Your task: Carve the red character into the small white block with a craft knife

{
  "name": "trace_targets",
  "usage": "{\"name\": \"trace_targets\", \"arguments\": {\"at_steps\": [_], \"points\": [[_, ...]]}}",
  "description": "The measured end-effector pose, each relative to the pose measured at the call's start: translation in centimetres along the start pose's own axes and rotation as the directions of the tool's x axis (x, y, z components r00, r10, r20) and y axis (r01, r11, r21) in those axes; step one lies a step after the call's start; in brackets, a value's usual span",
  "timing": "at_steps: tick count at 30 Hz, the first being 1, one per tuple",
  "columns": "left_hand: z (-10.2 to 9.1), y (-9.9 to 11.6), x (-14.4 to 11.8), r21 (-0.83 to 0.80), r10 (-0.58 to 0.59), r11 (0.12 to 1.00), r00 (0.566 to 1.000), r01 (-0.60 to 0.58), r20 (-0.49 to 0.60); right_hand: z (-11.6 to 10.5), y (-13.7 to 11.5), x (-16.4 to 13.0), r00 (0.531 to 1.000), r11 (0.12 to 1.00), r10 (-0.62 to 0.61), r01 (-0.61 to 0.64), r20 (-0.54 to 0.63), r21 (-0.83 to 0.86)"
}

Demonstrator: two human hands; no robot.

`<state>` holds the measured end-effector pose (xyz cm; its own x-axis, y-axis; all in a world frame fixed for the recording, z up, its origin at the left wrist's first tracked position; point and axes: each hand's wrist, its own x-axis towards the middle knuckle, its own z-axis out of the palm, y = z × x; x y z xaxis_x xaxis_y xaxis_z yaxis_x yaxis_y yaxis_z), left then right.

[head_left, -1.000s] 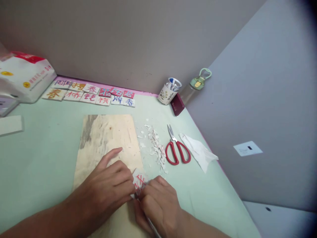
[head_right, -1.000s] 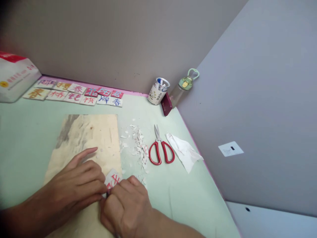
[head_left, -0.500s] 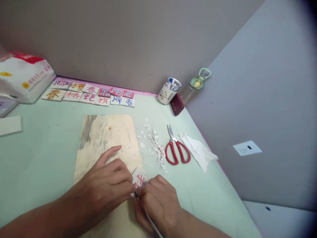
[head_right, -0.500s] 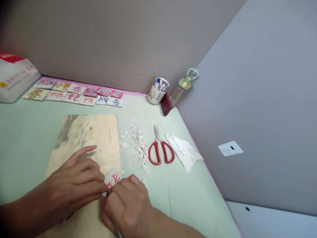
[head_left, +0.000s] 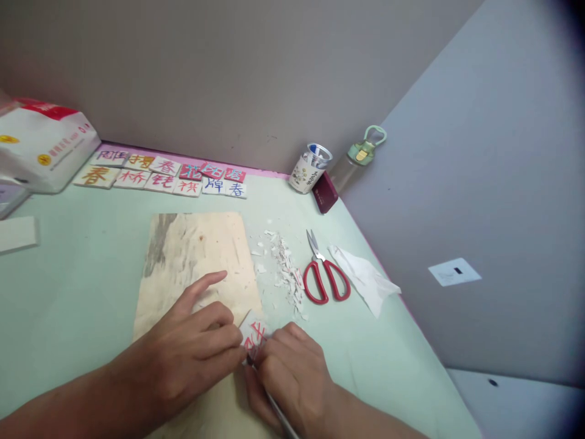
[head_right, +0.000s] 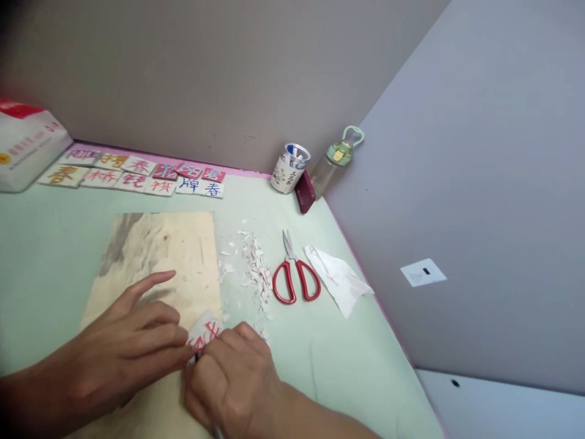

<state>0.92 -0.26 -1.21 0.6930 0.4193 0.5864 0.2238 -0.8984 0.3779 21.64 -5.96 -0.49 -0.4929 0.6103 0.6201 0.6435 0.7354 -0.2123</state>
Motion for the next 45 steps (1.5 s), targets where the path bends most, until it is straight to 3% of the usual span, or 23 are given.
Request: {"name": "trace_targets", "arguments": {"at_steps": [7,13,16,20,23,27,30,33,40,43,45], "points": [[0.8,0.1,-0.3,-0.033,-0.095,0.995,0.995,0.095,-0.014,0.0,0.1,-0.2,1.0,1.0,0.004,-0.004,0.019,-0.01],[2.3,0.6,-0.4,0.095,-0.15,0.984,0.989,0.15,-0.01,0.0,0.1,0.0,1.0,1.0,-0.012,0.012,-0.002,-0.001],[1.8,0.0,-0.5,0.098,-0.15,0.984,0.989,0.148,0.012,-0.1,0.0,0.1,1.0,1.0,-0.003,0.003,0.021,-0.002],[-0.6,-1.4,-0.2,0.147,-0.202,0.97,0.978,0.194,0.043,-0.2,0.1,-0.1,0.998,1.0,-0.01,0.009,0.063,0.029],[-1.6,-1.4,-0.2,0.083,-0.209,0.975,0.976,0.204,0.054,-0.2,0.3,-0.3,0.997,0.999,-0.021,0.017,0.073,0.046],[-0.7,0.2,-1.0,0.023,-0.127,0.992,0.975,0.125,0.181,-0.3,0.3,-0.5,0.996,1.0,-0.021,0.019,0.091,0.024],[0.2,1.1,-1.4,0.023,-0.205,0.979,0.964,0.205,0.168,-0.3,0.3,-0.4,0.997,0.999,-0.029,0.027,0.076,0.024],[0.2,1.0,-1.2,0.012,-0.209,0.978,0.965,0.209,0.157,-0.3,0.5,-0.1,0.997,0.999,-0.028,0.025,0.067,0.04],[-0.4,0.2,-1.0,0.155,-0.253,0.961,0.955,0.229,0.154,-0.4,1.0,0.1,0.993,0.969,0.118,-0.12,0.022,0.214],[-0.2,0.4,-1.1,0.15,-0.29,0.952,0.941,0.266,0.173,-1.0,1.0,0.1,0.972,0.925,0.208,-0.231,0.108,0.302],[-0.3,0.5,-1.1,0.128,-0.32,0.946,0.928,0.299,0.193,-1.6,1.0,0.3,0.926,0.847,0.304,-0.37,0.224,0.381]]}}
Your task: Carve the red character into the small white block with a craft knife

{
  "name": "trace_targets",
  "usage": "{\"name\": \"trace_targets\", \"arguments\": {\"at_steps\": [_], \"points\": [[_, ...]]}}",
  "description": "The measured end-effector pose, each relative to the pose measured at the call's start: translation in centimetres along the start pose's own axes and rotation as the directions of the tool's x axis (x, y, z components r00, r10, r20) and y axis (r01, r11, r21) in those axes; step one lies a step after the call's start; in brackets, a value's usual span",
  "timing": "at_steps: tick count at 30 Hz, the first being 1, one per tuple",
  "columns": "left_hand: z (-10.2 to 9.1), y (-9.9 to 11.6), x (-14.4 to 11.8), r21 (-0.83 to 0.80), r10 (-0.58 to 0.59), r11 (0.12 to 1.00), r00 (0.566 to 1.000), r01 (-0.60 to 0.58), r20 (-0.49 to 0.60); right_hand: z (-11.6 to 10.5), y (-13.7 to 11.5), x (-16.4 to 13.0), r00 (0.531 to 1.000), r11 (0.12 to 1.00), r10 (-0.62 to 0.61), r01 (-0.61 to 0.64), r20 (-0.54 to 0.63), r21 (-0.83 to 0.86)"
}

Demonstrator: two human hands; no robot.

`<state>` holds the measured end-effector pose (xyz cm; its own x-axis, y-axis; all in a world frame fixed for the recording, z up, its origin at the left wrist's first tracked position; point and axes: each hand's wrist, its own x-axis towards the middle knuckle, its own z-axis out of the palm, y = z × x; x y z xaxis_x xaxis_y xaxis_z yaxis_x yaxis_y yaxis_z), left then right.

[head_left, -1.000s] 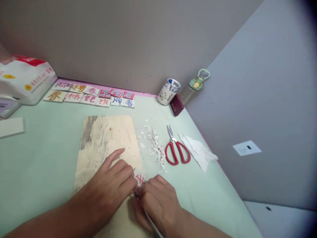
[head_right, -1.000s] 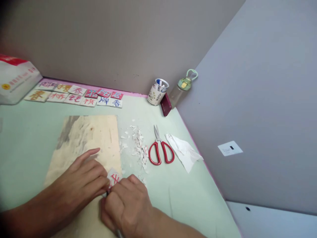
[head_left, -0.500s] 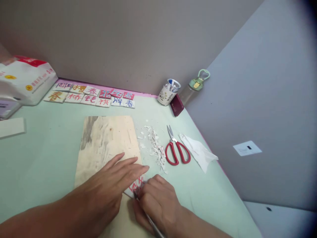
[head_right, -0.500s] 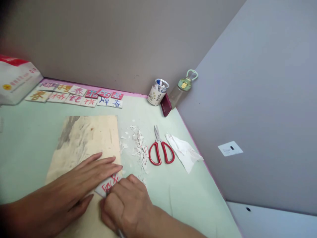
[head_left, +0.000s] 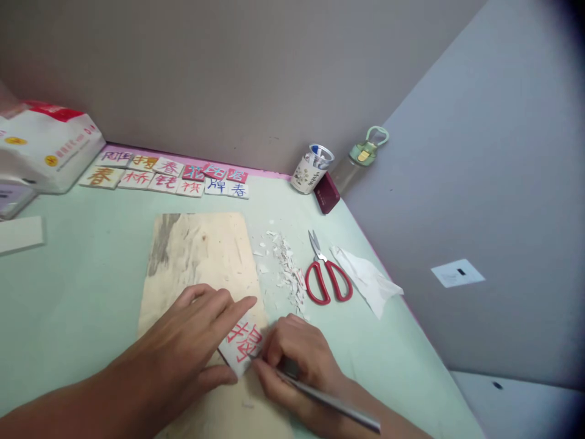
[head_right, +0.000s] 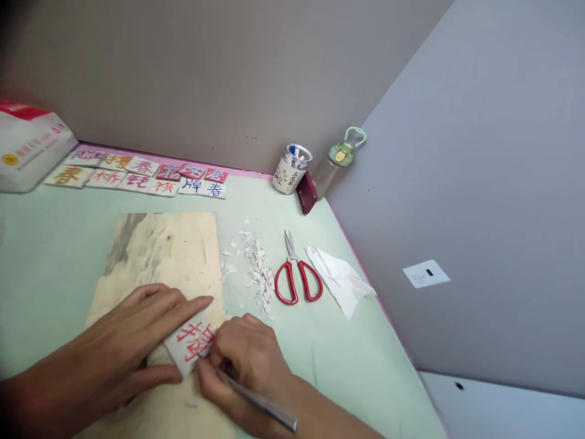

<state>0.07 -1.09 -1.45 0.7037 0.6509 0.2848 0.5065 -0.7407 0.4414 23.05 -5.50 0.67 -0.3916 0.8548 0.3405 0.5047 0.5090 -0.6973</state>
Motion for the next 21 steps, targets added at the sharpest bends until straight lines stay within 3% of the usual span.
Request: {"name": "trace_targets", "arguments": {"at_steps": [4,6,11,21], "points": [[-0.4,-0.1,0.1,-0.106,0.015,0.994,0.998,-0.009,0.062,-1.4,-0.6,0.6,0.936,0.902,0.32,-0.348,0.145,0.256],[-0.5,0.1,0.3,-0.134,-0.043,0.99,0.997,0.051,0.062,-2.0,-0.7,1.0,0.911,0.854,0.382,-0.412,0.155,0.318],[-0.3,1.1,0.4,-0.082,-0.156,0.984,0.988,0.155,-0.004,-2.1,-0.6,1.1,0.91,0.855,0.409,-0.409,0.068,0.318],[0.3,1.2,0.1,-0.177,-0.068,0.983,0.995,0.054,-0.072,-1.1,-1.1,0.7,0.932,0.911,0.361,-0.345,-0.033,0.227]]}}
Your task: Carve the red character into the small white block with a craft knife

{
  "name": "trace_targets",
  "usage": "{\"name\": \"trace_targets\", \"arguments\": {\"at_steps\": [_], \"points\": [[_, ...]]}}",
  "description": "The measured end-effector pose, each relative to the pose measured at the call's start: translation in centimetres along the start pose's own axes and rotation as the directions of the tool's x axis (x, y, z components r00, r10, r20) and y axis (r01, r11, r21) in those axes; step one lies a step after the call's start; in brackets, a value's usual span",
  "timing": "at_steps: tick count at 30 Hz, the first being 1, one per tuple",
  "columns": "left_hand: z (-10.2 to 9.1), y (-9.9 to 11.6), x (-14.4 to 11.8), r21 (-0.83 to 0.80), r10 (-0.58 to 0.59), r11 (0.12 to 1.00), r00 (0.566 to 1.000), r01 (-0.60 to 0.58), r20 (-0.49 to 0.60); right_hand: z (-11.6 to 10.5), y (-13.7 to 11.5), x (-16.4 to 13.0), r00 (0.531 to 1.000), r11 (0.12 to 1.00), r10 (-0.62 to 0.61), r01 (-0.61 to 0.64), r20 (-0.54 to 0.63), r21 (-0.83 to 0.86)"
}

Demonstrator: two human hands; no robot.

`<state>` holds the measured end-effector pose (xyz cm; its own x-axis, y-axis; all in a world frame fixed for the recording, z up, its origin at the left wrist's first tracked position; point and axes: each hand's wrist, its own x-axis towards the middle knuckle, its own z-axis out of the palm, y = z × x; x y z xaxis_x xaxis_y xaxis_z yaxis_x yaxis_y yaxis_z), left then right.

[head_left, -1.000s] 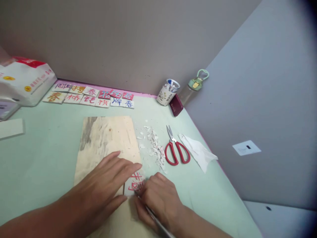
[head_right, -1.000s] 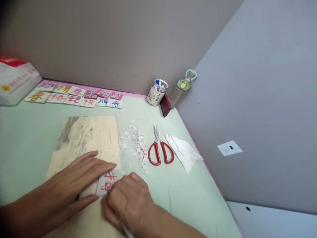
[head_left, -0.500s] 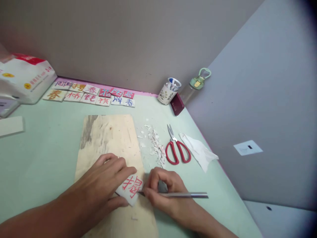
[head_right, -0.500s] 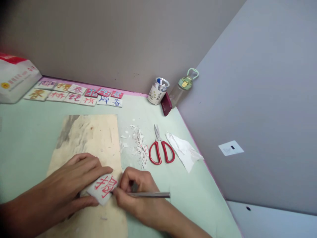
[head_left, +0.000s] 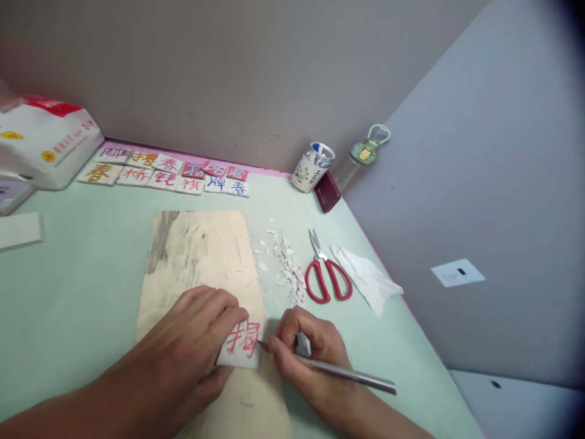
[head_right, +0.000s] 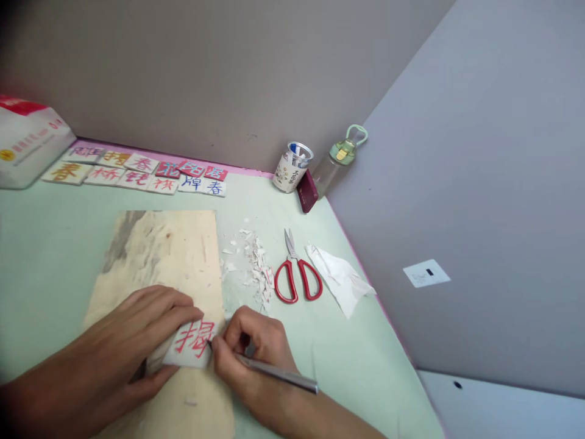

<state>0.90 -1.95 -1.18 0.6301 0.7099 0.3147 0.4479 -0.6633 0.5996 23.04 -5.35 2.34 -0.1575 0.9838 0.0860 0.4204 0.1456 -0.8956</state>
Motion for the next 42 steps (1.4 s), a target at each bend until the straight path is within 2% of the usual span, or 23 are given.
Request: {"name": "trace_targets", "arguments": {"at_steps": [7,12,18,25,30,33,37,42], "points": [[0.1,0.3,0.1,-0.003,-0.032,0.999,0.999,0.032,0.032,0.5,0.3,-0.2,0.999,0.998,-0.052,0.052,0.005,-0.022],[0.3,0.1,0.1,0.003,-0.005,1.0,1.0,0.005,-0.028,0.7,0.7,-0.3,0.998,0.997,-0.062,0.062,0.004,-0.038],[0.2,0.3,0.0,-0.013,-0.045,0.999,0.998,0.045,0.04,0.9,0.8,-0.3,0.998,0.995,-0.057,0.057,-0.004,-0.081],[0.6,0.2,0.0,-0.077,-0.034,0.996,0.999,0.034,-0.006,1.0,0.9,-0.3,0.996,0.989,-0.09,0.09,0.0,-0.12],[0.7,0.2,0.0,-0.07,-0.054,0.996,0.998,0.054,0.013,0.9,0.8,-0.2,0.992,0.982,-0.124,0.12,-0.015,-0.147],[0.7,0.3,0.0,-0.063,-0.043,0.997,0.999,0.042,-0.003,0.8,0.7,-0.2,0.995,0.984,-0.101,0.1,0.001,-0.15],[0.6,0.6,0.1,-0.058,-0.071,0.996,0.997,0.074,0.037,0.7,0.4,-0.2,0.997,0.986,-0.069,0.074,0.035,-0.153],[1.4,0.5,-0.3,-0.064,-0.046,0.997,0.998,0.044,-0.03,0.6,-0.2,-0.3,0.992,0.976,-0.108,0.12,0.072,-0.181]]}}
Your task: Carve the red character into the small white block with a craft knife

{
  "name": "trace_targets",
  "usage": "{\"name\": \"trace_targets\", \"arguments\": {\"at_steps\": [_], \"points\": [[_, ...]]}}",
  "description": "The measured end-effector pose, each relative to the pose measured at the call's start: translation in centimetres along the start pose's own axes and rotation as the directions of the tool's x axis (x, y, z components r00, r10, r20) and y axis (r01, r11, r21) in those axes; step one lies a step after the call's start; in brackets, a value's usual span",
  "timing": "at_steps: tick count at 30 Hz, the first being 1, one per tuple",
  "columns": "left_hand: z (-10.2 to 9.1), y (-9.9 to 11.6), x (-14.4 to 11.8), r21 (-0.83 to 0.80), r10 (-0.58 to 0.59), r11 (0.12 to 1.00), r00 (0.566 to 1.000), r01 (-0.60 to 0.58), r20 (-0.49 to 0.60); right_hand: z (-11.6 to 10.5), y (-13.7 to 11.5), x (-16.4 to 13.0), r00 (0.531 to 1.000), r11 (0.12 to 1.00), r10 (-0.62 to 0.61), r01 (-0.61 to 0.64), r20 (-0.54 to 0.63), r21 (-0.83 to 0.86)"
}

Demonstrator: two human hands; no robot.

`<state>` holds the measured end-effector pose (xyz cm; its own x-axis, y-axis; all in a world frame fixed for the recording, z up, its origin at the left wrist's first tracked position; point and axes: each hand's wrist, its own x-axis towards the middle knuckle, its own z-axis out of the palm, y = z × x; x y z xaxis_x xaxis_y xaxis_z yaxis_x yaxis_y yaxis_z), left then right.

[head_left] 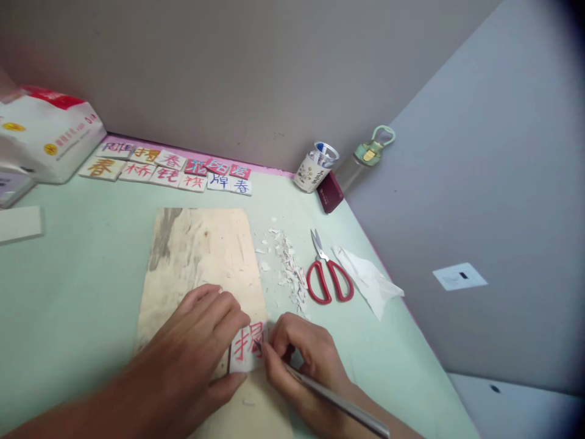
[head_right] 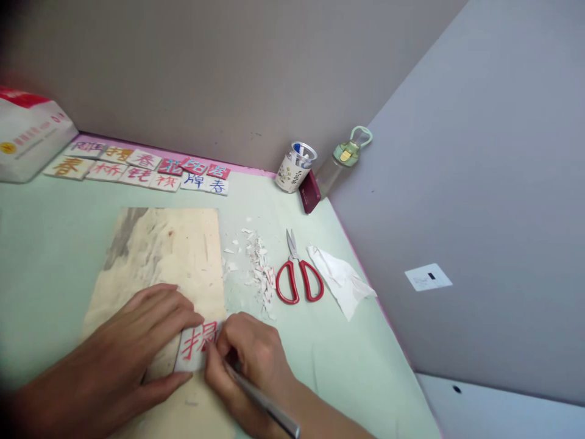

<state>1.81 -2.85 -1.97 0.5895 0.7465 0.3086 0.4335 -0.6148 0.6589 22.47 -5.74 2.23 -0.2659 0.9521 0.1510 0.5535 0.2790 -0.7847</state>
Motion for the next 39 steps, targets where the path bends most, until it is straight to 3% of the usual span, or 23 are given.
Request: {"name": "trace_targets", "arguments": {"at_steps": [5,9,12,15,22,39], "points": [[0.2,-0.1,-0.1,0.072,0.019,0.997,0.999,-0.016,-0.036,0.1,-0.2,-0.1,0.999,0.999,-0.032,0.032,0.015,-0.023],[-0.2,0.2,0.4,0.105,0.047,0.993,0.999,-0.049,0.019,0.3,0.0,0.0,0.997,0.997,-0.07,0.071,0.013,-0.033],[-0.2,0.3,0.5,0.122,0.047,0.992,0.997,-0.039,-0.064,0.3,-0.1,0.1,0.998,0.998,-0.063,0.063,0.022,-0.03],[0.1,0.3,0.3,0.145,0.075,0.987,0.996,-0.066,-0.056,0.2,-0.3,0.1,0.999,0.999,-0.044,0.045,0.03,-0.011],[0.8,0.0,-0.1,0.136,0.04,0.99,0.995,-0.027,-0.091,0.3,-0.5,0.0,0.998,0.998,0.034,-0.036,0.046,0.049],[0.8,0.0,0.0,0.101,0.03,0.995,0.996,-0.022,-0.086,0.2,-0.5,0.2,0.997,0.998,0.023,-0.027,0.075,0.052]]}}
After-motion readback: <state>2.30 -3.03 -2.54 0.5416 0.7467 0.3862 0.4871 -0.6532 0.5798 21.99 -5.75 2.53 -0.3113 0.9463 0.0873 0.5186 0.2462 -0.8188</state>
